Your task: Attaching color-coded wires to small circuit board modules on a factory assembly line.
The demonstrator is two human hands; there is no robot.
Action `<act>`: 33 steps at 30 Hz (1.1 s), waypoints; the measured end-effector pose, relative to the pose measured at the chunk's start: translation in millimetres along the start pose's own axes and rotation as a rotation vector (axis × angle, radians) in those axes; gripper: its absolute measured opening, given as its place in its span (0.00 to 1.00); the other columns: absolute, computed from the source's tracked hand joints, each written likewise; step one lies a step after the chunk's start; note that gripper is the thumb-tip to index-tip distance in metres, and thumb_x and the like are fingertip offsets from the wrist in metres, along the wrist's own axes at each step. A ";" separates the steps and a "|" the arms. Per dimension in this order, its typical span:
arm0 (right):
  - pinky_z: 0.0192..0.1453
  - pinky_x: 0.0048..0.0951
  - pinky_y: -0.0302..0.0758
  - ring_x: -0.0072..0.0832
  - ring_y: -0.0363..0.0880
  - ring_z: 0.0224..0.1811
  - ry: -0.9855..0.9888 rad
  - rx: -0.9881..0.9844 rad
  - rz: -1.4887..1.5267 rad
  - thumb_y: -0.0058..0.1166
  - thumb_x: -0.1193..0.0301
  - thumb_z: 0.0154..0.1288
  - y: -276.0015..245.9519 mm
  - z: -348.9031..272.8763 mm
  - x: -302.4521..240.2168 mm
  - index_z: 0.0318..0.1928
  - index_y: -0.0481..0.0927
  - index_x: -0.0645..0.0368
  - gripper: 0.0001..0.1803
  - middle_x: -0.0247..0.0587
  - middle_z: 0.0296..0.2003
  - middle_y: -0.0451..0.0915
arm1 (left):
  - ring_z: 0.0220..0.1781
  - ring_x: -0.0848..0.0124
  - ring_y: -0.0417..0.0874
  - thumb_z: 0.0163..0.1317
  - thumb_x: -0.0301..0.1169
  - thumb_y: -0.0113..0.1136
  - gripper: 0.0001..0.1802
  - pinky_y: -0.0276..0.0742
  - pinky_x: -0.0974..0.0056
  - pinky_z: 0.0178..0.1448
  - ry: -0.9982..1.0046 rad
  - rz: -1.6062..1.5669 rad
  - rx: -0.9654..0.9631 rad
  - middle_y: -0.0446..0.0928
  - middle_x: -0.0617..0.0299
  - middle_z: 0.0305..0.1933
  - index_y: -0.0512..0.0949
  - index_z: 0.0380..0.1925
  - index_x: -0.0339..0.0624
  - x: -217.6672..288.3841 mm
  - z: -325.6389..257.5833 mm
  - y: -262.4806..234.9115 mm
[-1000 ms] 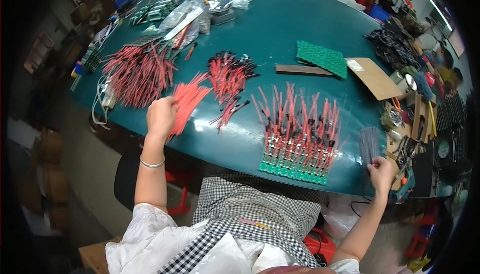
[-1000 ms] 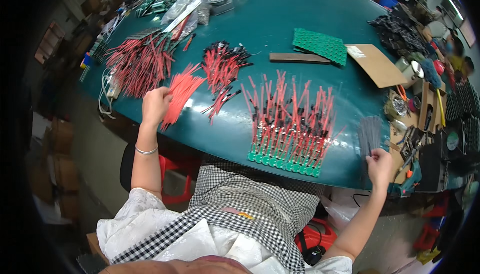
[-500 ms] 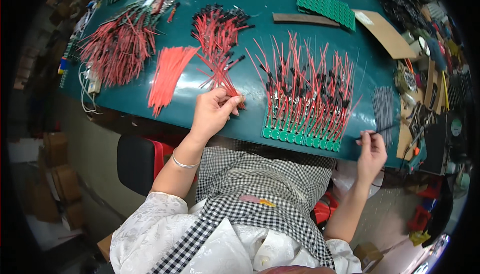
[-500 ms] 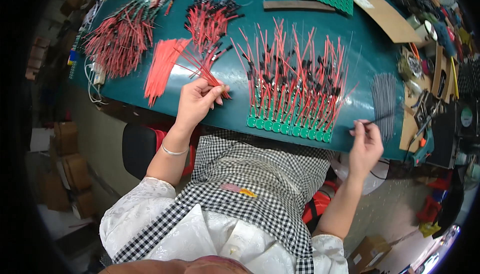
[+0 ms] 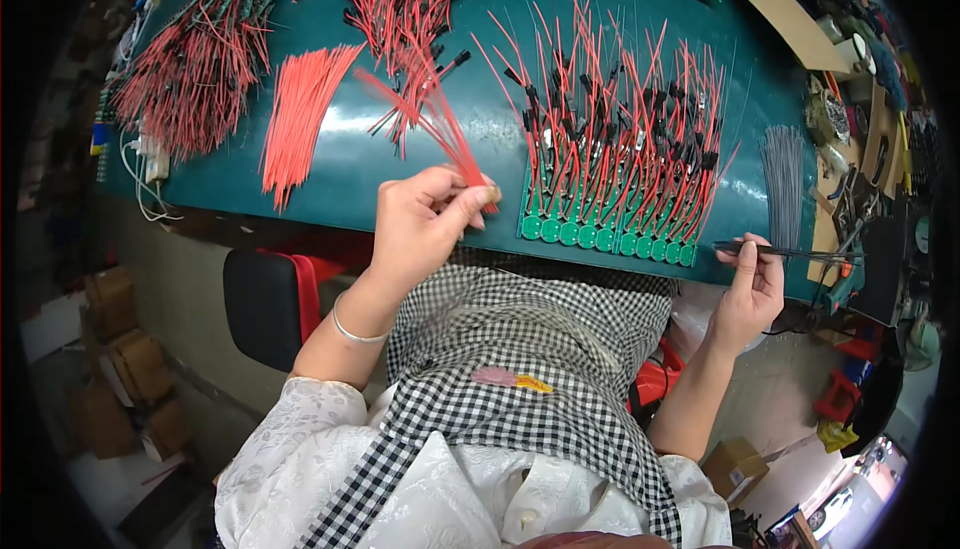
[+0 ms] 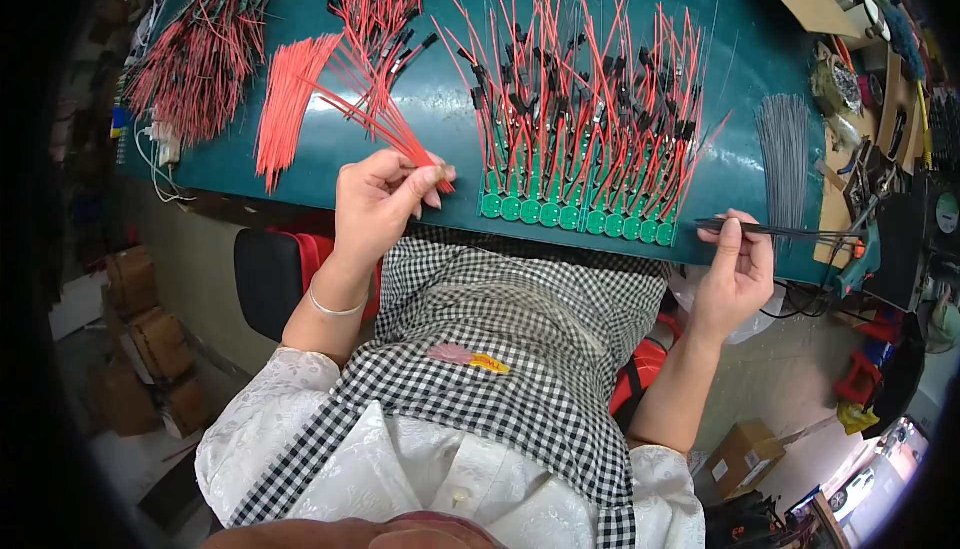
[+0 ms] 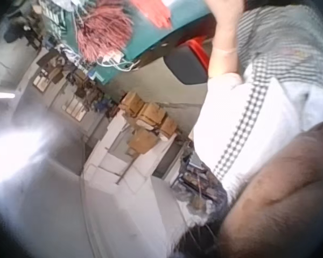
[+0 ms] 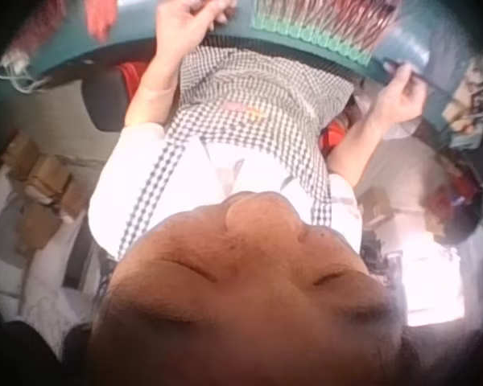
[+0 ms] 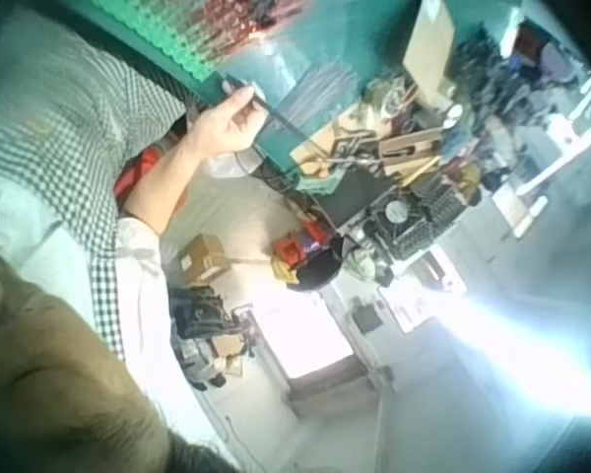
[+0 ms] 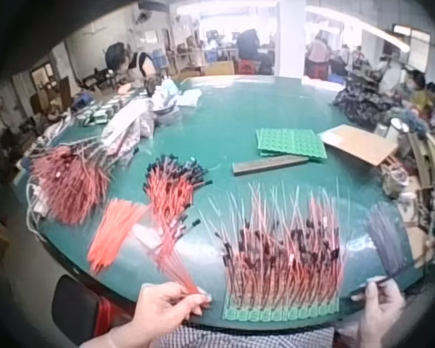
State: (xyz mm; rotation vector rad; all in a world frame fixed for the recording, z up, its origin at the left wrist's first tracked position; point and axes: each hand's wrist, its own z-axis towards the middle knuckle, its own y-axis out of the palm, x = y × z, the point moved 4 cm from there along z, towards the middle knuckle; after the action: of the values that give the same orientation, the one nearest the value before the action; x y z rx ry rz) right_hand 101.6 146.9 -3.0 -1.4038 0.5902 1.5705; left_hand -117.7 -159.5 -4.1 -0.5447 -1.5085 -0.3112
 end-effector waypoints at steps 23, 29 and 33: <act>0.38 0.23 0.83 0.25 0.86 0.32 0.003 -0.539 0.163 0.66 0.82 0.60 123.7 -45.6 -39.6 0.37 0.86 0.68 0.05 0.42 0.34 0.86 | 0.27 0.74 0.85 0.64 0.18 0.66 0.05 0.82 0.72 0.31 0.196 0.169 -0.007 0.87 0.54 0.36 0.86 0.38 0.27 1.2 -23.3 43.5; 0.37 0.26 0.82 0.27 0.86 0.32 -0.031 -0.542 0.090 0.68 0.81 0.58 126.3 -45.9 -42.3 0.35 0.86 0.67 0.05 0.43 0.33 0.87 | 0.29 0.74 0.85 0.63 0.18 0.65 0.06 0.83 0.71 0.32 0.169 0.150 -0.071 0.87 0.55 0.38 0.86 0.40 0.28 -1.2 -23.0 44.7; 0.36 0.27 0.82 0.29 0.87 0.32 -0.116 -0.532 0.056 0.68 0.81 0.57 127.4 -46.5 -42.9 0.34 0.86 0.67 0.04 0.44 0.33 0.87 | 0.30 0.74 0.85 0.63 0.18 0.65 0.06 0.83 0.72 0.31 0.223 0.134 -0.065 0.87 0.54 0.39 0.86 0.40 0.28 0.5 -21.7 45.9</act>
State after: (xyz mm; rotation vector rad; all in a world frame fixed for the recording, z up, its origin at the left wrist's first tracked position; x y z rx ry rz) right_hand 12.7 35.9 -1.1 -1.6722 0.1405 1.9281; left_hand -75.4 -131.9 -9.8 -0.6386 -1.2436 -0.3069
